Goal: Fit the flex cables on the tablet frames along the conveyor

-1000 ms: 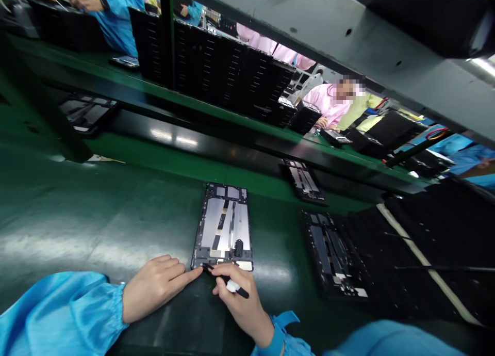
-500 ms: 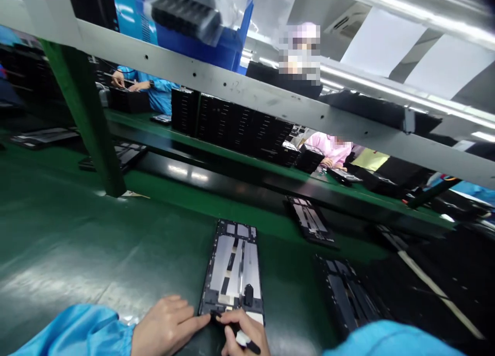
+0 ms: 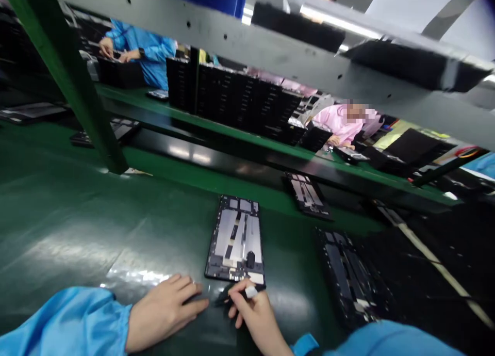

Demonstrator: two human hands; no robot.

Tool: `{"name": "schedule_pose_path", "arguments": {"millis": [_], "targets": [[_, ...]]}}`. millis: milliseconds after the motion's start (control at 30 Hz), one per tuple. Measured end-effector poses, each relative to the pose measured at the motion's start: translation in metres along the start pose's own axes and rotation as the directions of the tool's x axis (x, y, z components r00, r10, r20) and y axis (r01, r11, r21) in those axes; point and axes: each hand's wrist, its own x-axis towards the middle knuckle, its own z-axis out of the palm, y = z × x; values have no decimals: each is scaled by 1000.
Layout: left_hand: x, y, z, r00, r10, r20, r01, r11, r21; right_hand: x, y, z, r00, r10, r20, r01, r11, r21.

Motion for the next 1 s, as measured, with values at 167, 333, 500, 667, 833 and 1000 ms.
{"name": "schedule_pose_path", "arguments": {"millis": [167,333,500,667,833,1000], "targets": [[5,0,-34,1000,-10,23,14,983,-181,-10,-10,-10,998,54,19,-50,984,-169],[-4,15,-26,987,159,35,-142,945,-294,-14,-23,-7,993,-42,107,78,930,-358],[2,23,-19,981,186,63,-165,954,-250,-13,-29,0,983,-82,164,145,893,-425],[10,19,-26,977,198,79,-171,947,-271,-13,-28,5,982,-69,174,145,867,-476],[3,19,-18,978,196,77,-168,947,-274,-16,-22,9,988,-81,129,129,895,-426],[-1,20,-12,990,129,56,-108,953,-283,1,-28,-6,998,-45,47,48,998,-52]]}}
